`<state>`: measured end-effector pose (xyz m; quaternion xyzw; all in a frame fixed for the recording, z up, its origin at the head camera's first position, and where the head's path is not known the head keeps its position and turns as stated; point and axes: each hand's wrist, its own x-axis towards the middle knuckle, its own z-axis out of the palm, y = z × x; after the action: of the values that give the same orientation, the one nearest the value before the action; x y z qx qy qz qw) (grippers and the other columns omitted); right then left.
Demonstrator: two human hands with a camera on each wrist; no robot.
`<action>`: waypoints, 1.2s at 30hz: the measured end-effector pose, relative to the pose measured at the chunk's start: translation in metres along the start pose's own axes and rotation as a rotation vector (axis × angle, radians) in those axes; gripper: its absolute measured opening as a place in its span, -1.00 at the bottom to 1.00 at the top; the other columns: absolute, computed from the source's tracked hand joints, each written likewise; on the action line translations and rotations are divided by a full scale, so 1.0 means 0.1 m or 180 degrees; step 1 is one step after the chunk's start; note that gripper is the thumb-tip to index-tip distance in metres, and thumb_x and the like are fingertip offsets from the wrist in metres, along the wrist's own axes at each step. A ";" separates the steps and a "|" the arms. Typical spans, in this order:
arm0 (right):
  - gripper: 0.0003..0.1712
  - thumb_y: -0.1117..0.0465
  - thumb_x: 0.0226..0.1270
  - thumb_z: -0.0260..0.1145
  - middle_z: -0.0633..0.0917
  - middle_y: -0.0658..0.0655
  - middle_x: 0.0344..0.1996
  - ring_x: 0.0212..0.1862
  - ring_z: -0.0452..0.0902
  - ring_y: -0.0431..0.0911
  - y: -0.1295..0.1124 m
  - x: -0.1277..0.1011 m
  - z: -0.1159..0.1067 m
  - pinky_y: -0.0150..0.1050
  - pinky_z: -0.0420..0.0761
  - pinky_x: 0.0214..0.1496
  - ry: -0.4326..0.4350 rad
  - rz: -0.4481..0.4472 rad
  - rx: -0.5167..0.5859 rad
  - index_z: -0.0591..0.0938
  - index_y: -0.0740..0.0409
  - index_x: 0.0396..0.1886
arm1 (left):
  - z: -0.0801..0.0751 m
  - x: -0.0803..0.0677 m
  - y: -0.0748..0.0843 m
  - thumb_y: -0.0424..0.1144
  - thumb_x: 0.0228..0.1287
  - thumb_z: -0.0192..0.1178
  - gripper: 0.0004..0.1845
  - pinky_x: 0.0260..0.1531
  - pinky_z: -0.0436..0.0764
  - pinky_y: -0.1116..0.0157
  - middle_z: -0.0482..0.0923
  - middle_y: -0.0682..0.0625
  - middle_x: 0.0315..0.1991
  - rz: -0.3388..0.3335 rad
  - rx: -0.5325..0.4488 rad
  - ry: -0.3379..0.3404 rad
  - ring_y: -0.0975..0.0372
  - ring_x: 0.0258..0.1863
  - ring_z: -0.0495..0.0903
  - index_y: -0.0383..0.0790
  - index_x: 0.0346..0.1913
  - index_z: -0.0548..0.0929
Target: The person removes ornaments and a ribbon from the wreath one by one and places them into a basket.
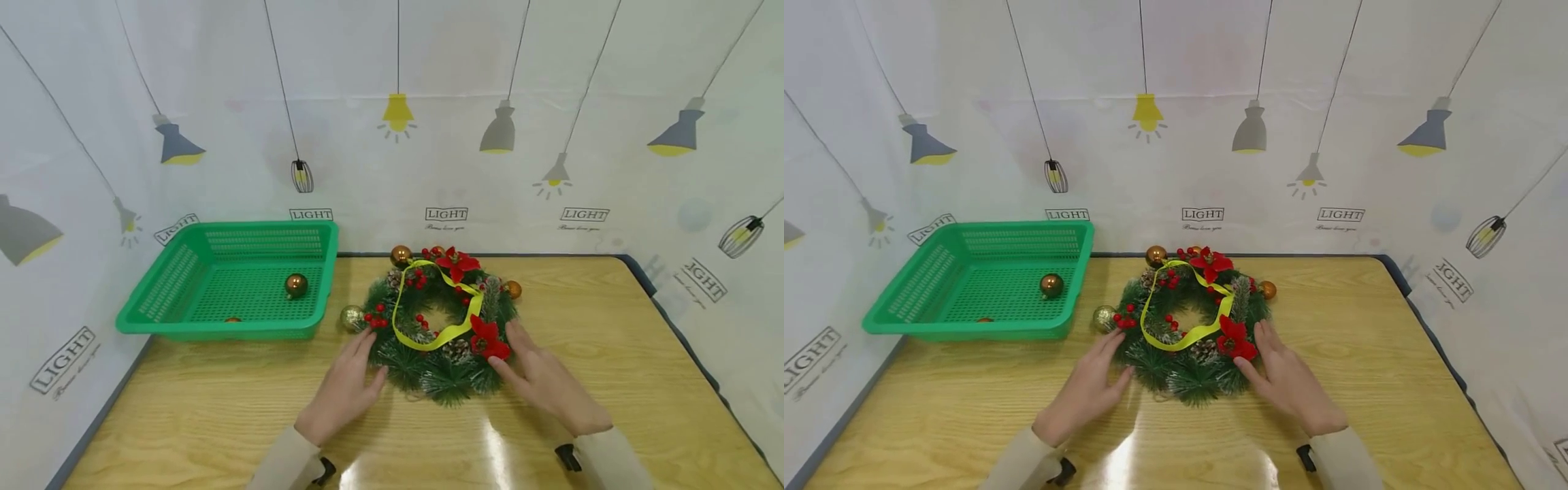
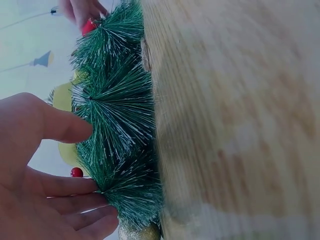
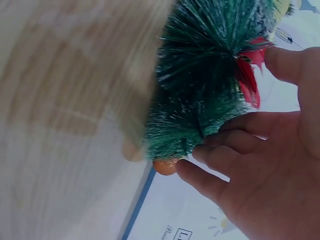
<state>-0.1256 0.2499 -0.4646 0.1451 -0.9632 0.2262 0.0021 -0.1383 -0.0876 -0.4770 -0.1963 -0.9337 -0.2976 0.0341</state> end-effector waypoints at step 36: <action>0.13 -0.31 0.47 0.15 0.00 0.52 0.56 -0.82 0.23 -0.21 0.20 0.23 -0.07 0.32 0.42 0.40 -0.0263 0.0127 0.0067 0.00 0.49 0.57 | 0.04 -0.28 0.24 -0.16 0.42 0.25 -0.33 0.47 0.36 -0.08 0.26 -0.40 0.47 0.0367 0.0379 -0.0222 -0.20 0.47 0.30 -0.53 0.41 0.36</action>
<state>-0.1537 0.2633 -0.4655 0.1352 -0.9627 0.2302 -0.0438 -0.1035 -0.0769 -0.4723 -0.2575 -0.9375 -0.2322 0.0302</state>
